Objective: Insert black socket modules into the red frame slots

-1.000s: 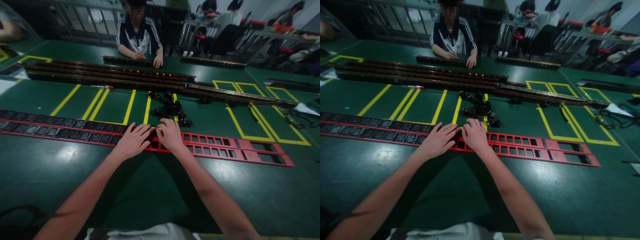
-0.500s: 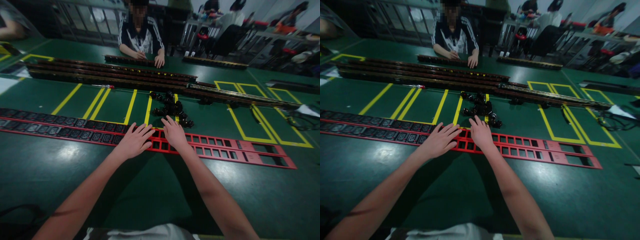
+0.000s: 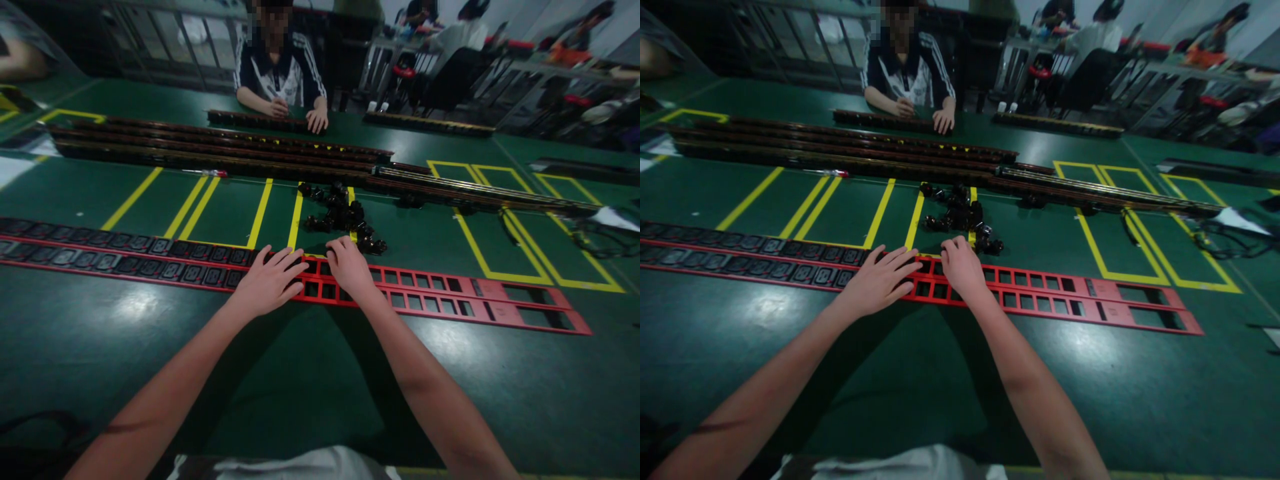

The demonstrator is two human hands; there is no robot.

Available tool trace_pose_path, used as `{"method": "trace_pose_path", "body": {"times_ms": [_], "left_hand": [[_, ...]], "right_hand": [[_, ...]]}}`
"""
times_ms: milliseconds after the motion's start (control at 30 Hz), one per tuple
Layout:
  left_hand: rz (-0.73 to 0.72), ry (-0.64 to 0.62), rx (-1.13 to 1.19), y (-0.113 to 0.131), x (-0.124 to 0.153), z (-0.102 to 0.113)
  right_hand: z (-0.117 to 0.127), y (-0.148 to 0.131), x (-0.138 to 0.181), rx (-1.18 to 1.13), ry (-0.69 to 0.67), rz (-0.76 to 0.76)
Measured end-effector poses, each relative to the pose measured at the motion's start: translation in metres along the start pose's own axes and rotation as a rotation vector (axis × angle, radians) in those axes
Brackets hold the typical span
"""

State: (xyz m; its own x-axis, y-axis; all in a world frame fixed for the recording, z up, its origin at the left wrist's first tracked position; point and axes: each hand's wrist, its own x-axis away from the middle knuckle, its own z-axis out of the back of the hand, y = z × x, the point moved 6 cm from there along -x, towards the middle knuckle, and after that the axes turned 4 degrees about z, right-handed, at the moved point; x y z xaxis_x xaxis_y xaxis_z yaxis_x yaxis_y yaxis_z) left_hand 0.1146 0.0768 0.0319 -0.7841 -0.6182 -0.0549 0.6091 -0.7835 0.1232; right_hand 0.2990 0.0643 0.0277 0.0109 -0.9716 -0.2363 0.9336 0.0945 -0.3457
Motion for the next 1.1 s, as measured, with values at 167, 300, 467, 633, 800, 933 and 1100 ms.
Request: {"method": "trace_pose_path", "body": {"times_ms": [167,300,467,633,800,933,1100], "left_hand": [[0.01,0.028,0.016,0.001,0.0,0.001],[0.008,0.03,0.005,0.001,0.0,0.001],[0.01,0.036,0.008,0.0,-0.001,0.001],[0.014,0.041,0.013,0.0,0.0,0.001],[0.011,0.047,0.009,0.001,0.0,0.001],[0.011,0.047,0.007,0.0,0.0,0.001],[0.01,0.052,0.017,0.0,0.0,0.001]], "right_hand": [[0.0,0.006,-0.001,-0.122,0.016,-0.061],[-0.001,0.009,-0.002,-0.177,0.036,-0.055],[-0.001,0.009,0.0,-0.263,0.097,0.008],[0.007,0.007,0.004,-0.32,0.204,0.078],[0.016,0.002,0.006,-0.308,0.304,0.149],[0.018,-0.001,0.007,-0.313,0.315,0.161],[0.021,0.001,0.008,-0.292,0.3,0.118]]}}
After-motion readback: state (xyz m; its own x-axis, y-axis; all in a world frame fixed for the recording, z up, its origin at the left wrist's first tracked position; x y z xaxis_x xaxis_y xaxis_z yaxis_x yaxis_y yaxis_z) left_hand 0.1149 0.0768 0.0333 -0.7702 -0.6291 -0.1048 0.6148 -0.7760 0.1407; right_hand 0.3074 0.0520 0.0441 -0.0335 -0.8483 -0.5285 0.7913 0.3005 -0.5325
